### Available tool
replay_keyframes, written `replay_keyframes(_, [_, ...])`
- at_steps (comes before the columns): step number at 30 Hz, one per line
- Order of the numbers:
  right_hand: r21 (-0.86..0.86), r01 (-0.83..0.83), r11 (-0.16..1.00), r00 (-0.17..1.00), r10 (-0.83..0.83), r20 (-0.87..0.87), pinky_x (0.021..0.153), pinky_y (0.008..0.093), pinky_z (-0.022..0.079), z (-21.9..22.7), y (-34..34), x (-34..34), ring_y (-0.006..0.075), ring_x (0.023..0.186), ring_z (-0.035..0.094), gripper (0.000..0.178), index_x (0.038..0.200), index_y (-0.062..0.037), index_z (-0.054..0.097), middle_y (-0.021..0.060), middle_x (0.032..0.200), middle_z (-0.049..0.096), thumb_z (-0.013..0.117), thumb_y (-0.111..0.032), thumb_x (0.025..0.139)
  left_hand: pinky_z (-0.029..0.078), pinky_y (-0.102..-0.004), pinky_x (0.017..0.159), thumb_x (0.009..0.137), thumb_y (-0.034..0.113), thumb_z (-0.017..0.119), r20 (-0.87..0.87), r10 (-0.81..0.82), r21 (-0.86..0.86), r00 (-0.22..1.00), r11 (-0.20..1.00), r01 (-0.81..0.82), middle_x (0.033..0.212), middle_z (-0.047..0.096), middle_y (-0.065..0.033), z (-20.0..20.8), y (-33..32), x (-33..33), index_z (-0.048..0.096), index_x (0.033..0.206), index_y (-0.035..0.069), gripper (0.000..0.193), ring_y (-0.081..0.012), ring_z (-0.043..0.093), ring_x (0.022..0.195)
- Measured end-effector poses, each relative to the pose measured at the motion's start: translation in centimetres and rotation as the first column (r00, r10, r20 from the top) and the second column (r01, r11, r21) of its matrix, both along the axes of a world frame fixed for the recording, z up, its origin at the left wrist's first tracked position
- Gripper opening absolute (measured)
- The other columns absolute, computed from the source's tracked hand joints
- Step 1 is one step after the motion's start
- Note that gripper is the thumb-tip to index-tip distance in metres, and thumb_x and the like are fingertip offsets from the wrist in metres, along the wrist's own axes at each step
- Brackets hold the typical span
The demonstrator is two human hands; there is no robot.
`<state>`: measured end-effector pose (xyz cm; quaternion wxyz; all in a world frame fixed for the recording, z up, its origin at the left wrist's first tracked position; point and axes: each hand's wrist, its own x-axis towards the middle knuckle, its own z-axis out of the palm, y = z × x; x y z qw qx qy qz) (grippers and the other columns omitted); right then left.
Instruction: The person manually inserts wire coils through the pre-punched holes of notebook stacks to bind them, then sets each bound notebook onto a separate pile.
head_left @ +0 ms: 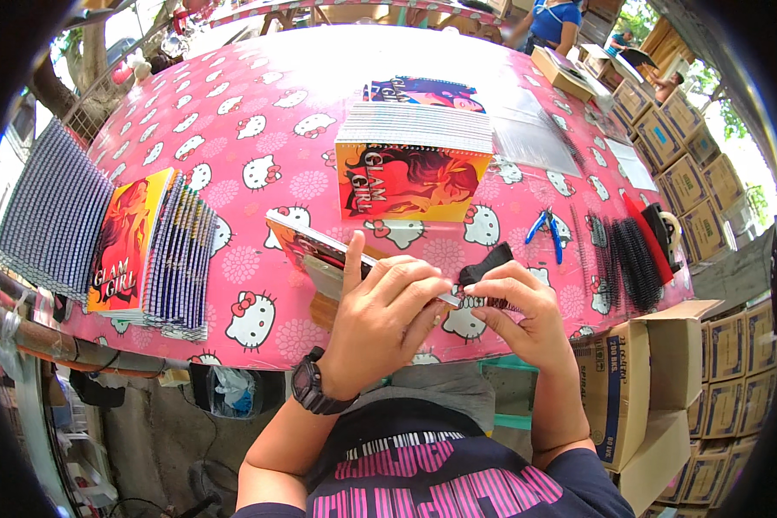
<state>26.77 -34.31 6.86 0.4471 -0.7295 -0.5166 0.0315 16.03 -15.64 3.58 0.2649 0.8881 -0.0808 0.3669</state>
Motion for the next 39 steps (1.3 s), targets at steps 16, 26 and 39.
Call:
replay_keyframes(16, [-0.154,-0.008,0.988,0.858,-0.073,-0.509,0.070,0.0291,0.049,-1.3,-0.6,2.2,0.0175,0.078,0.059,0.042,0.119,-0.0042,0.060,0.0114,0.101,0.062,0.071,-0.019,0.082,0.013,-0.0567,0.105,0.078,0.028,0.070,-0.085,0.036,0.062,0.996,0.998,-0.031,0.093,0.059,0.0079,0.3,-0.1,-0.1,0.064,0.096,0.022,0.020,-0.0128,0.056,0.098])
replay_keyframes(26, [-0.259,0.453,0.853,0.873,-0.365,0.323,0.095,0.0469,0.041,-9.9,-1.8,6.1,0.0415,0.114,0.048,0.053,0.105,-0.0060,0.065,0.0198,0.133,0.049,0.078,-0.042,0.069,0.004,-0.0620,0.105,0.080,0.034,0.069,-0.057,0.013,-0.007,0.998,1.000,-0.013,0.093,0.061,0.0076,0.8,-0.6,0.6,0.065,0.094,0.022,0.018,-0.0141,0.055,0.100])
replay_keyframes(39, [0.211,-0.113,0.971,0.808,0.213,-0.549,0.085,0.0354,0.049,-3.7,1.4,4.3,0.0249,0.096,0.064,0.088,0.096,0.0064,0.066,0.0227,0.105,0.066,0.046,-0.078,0.078,0.002,-0.0587,0.107,0.073,0.038,0.074,-0.022,0.079,0.009,0.997,0.997,-0.079,0.089,0.062,0.0072,0.9,1.2,-0.2,0.062,0.105,0.020,0.039,-0.0149,0.056,0.098])
